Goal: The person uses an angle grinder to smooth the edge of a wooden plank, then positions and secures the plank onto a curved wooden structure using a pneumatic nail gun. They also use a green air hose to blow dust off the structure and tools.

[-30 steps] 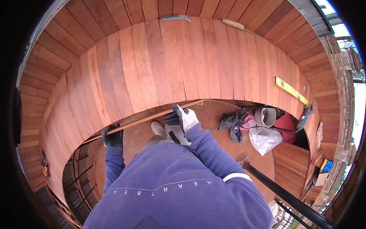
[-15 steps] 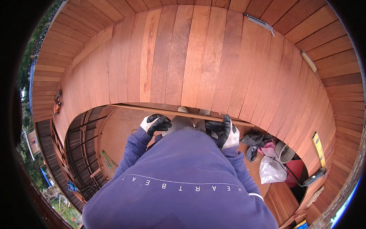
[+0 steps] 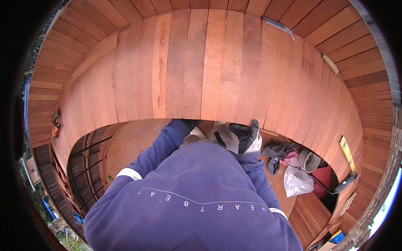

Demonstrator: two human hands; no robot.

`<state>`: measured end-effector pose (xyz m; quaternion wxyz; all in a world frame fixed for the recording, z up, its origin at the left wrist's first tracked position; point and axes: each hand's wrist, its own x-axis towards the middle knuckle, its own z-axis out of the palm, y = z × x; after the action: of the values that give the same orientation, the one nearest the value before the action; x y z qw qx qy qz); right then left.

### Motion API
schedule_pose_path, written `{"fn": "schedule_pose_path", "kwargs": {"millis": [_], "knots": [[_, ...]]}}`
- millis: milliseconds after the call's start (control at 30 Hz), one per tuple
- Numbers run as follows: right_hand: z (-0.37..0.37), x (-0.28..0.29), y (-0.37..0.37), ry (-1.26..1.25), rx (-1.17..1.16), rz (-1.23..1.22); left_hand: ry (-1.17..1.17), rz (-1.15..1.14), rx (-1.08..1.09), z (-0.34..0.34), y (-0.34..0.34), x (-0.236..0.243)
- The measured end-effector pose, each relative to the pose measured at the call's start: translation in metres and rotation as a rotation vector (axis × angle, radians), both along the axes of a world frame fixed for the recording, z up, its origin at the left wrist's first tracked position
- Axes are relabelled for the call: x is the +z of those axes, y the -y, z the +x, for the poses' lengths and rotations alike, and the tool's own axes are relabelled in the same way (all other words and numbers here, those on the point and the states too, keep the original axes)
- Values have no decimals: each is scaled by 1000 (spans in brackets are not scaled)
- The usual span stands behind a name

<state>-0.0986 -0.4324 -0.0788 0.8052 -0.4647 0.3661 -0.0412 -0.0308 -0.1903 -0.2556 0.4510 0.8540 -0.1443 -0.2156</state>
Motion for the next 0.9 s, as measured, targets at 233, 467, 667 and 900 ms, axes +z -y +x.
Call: {"fn": "schedule_pose_path", "kwargs": {"millis": [233,467,667,900], "knots": [[-4,-10,10,12,76,-10,-407,-801,428,12,3,-30],[-23,9,11,-22,104,-12,-909,-1419,917,-47,-39,62],[-27,12,14,30,104,-4,-657,-1422,860,-57,-44,150],[-24,9,13,-7,20,-55,-798,-940,835,-52,-44,178]]}}
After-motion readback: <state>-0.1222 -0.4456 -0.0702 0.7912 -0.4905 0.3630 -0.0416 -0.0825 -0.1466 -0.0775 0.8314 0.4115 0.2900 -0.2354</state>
